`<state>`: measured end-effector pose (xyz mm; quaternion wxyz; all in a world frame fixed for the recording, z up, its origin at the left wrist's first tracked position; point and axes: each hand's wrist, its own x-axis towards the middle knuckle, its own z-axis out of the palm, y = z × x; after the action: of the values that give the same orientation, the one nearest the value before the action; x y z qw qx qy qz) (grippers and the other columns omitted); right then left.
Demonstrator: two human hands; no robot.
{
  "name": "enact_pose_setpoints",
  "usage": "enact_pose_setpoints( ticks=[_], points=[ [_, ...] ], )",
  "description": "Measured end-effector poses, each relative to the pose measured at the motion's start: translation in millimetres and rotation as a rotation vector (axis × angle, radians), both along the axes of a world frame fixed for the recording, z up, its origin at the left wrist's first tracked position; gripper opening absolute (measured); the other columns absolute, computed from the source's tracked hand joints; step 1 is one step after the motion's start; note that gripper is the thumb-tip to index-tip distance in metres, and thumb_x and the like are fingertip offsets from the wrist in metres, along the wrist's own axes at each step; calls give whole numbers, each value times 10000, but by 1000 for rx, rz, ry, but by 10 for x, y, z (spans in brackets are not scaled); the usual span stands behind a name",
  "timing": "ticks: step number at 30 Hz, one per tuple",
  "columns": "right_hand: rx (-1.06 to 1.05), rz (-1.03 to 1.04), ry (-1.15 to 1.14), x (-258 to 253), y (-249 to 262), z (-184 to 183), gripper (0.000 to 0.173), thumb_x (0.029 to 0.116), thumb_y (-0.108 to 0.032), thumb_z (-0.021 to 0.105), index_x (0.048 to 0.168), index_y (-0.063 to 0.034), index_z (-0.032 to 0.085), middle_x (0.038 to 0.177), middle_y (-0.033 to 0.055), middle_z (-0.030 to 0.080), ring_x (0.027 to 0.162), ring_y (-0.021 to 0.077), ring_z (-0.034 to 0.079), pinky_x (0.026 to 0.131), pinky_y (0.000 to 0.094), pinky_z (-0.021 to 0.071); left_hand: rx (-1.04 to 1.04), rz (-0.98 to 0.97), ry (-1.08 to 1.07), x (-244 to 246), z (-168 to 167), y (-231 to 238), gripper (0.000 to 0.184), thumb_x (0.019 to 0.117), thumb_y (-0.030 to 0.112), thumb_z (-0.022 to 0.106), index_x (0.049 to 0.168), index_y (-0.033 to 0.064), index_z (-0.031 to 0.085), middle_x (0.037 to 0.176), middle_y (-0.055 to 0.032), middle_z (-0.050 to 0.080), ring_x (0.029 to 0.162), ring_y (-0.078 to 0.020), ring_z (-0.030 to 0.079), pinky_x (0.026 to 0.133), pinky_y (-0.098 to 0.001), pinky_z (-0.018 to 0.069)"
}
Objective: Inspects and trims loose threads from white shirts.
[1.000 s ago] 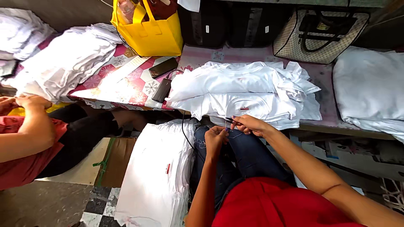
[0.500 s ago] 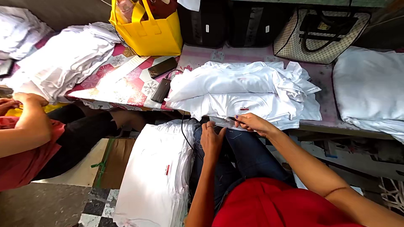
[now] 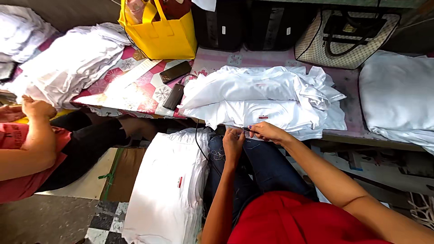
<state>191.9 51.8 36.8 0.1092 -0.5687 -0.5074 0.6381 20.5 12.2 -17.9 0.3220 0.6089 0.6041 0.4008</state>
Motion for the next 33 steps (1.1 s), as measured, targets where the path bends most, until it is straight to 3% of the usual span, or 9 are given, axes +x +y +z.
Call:
enact_pose_setpoints(
  ticks=[5, 10, 13, 17, 22, 26, 28, 31, 33],
  points=[
    [44, -13, 10, 38, -20, -8, 387, 1127, -266, 395, 909, -56, 634, 572, -95, 379, 463, 13, 316, 471, 189, 278, -54, -22, 46, -80, -10, -33, 132, 907, 88, 698, 926, -33, 750, 917, -147, 681, 776, -181, 652, 737, -333, 551],
    [451, -46, -193, 41, -64, -63, 381, 1091, -331, 491, 1029, -24, 710, 754, 44, 576, 688, 153, 526, 711, 380, 466, -258, -62, 109, -57, 87, 67, 463, 946, 316, 731, 1232, -39, 650, 1118, -190, 689, 966, -325, 679, 873, -535, 541],
    [531, -26, -313, -97, -6, -161, 356, 990, -328, 678, 1119, 1, 714, 885, 162, 679, 838, 306, 632, 827, 547, 496, 25, -23, 53, 69, -203, 163, 195, 934, 118, 698, 991, -60, 749, 972, -192, 732, 851, -279, 709, 822, -453, 574],
    [403, -172, -142, -105, 183, -134, 208, 998, -172, 656, 966, 30, 690, 767, 94, 599, 680, 167, 539, 674, 377, 471, 168, -102, 31, -12, -318, 43, 102, 886, 54, 712, 854, -28, 763, 859, -147, 725, 789, -216, 709, 762, -377, 588],
    [107, -285, 179, 36, 314, 10, 154, 1023, -148, 630, 907, -51, 600, 598, -61, 433, 465, 14, 359, 459, 173, 328, -636, -470, 505, -216, 113, -173, 300, 1003, 243, 617, 1141, 0, 728, 1218, -243, 686, 1205, -428, 624, 1033, -656, 442],
    [59, -259, 269, -13, 241, 33, 194, 1042, -150, 596, 866, -73, 570, 558, -82, 398, 444, 2, 347, 446, 156, 317, -227, -137, -113, 29, 142, 17, 499, 921, 161, 750, 1304, -109, 579, 1172, -213, 692, 887, -239, 713, 837, -398, 588],
    [153, -216, 261, 14, 180, 42, 246, 1070, -228, 557, 872, -84, 582, 562, -84, 403, 460, 4, 363, 462, 167, 329, -277, -225, -378, 190, 7, 176, 247, 959, 40, 661, 1145, -115, 615, 945, -151, 728, 758, -160, 723, 746, -336, 621],
    [508, -221, 61, 335, 143, 236, 289, 1096, -261, 473, 1117, -55, 675, 731, 0, 557, 574, 64, 469, 556, 252, 437, -537, -781, 166, 180, 86, 199, 268, 1026, 138, 586, 1136, -76, 705, 1085, -209, 731, 1023, -299, 719, 978, -498, 553],
    [720, -256, -98, 621, 140, 495, 265, 1089, -140, 441, 1191, -7, 646, 1008, 104, 646, 751, 138, 558, 693, 344, 489, -617, -844, 565, 100, 436, 91, 327, 1055, 266, 545, 1200, 40, 731, 1230, -221, 696, 1222, -420, 620, 1057, -691, 401]
  ],
)
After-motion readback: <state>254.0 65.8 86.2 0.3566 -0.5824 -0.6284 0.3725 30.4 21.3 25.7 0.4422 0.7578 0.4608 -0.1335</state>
